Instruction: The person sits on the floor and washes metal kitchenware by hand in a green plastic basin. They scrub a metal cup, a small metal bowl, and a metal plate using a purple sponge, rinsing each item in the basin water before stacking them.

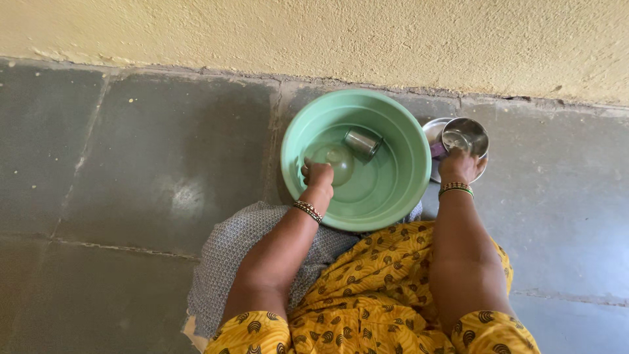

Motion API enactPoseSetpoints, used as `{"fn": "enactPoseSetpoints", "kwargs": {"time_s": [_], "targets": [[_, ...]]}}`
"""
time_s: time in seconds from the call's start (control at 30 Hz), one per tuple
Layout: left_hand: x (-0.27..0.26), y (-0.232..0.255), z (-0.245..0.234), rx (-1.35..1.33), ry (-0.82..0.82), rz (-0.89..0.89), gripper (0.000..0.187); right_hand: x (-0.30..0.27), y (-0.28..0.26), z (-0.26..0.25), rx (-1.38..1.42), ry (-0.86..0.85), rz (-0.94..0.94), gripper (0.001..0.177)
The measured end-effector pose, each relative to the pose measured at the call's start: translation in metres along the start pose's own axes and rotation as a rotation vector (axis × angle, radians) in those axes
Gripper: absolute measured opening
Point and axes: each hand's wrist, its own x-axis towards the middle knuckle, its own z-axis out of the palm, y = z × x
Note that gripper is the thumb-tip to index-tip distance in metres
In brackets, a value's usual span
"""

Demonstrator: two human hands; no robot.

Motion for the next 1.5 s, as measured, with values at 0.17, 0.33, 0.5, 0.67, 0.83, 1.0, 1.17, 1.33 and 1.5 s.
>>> {"fn": "enactPoseSetpoints", "kwargs": {"time_s": [0.17, 0.33, 0.5, 0.67, 0.83, 1.0, 1.17, 1.33, 1.5], "targets": [[0.000, 0.000, 0.001, -0.094, -0.183, -0.120, 0.083, 0.015, 0.016, 0.006, 0.202, 0.150, 0.023, 0.024], [-0.001, -0.001, -0.001, -0.087, -0.244, 0.082, 0.089, 0.009, 0.021, -0.044, 0.464, 0.333, -0.010, 0.015], [-0.042, 0.002, 0.001, 0.264, -0.209, 1.011, 0.076, -0.052, 0.003, -0.138, 0.580, 0.185, -0.149, 0.014], [-0.119, 0.016, -0.012, 0.033, -1.031, 0.987, 0.090, -0.146, -0.046, -0.171, 1.522, -0.316, -0.360, 0.023], [-0.125, 0.039, -0.029, -0.297, -0.993, 0.685, 0.068, -0.217, -0.105, -0.148, 1.848, -0.706, -0.559, 0.035], [-0.080, 0.052, -0.027, -0.613, -0.994, 0.240, 0.046, -0.262, -0.128, -0.122, 0.889, 0.098, -1.140, 0.055], [-0.067, 0.068, -0.034, -0.510, -0.971, 0.055, 0.059, -0.238, -0.117, -0.106, 0.617, 0.296, -1.172, 0.052], [-0.083, 0.075, -0.043, -0.059, -0.825, -0.001, 0.071, -0.185, -0.105, -0.083, 0.993, 0.032, -1.001, 0.029], [-0.100, 0.066, -0.035, 0.559, -0.261, 1.549, 0.061, -0.146, -0.066, -0.091, 1.183, -0.215, -0.855, 0.020]]}}
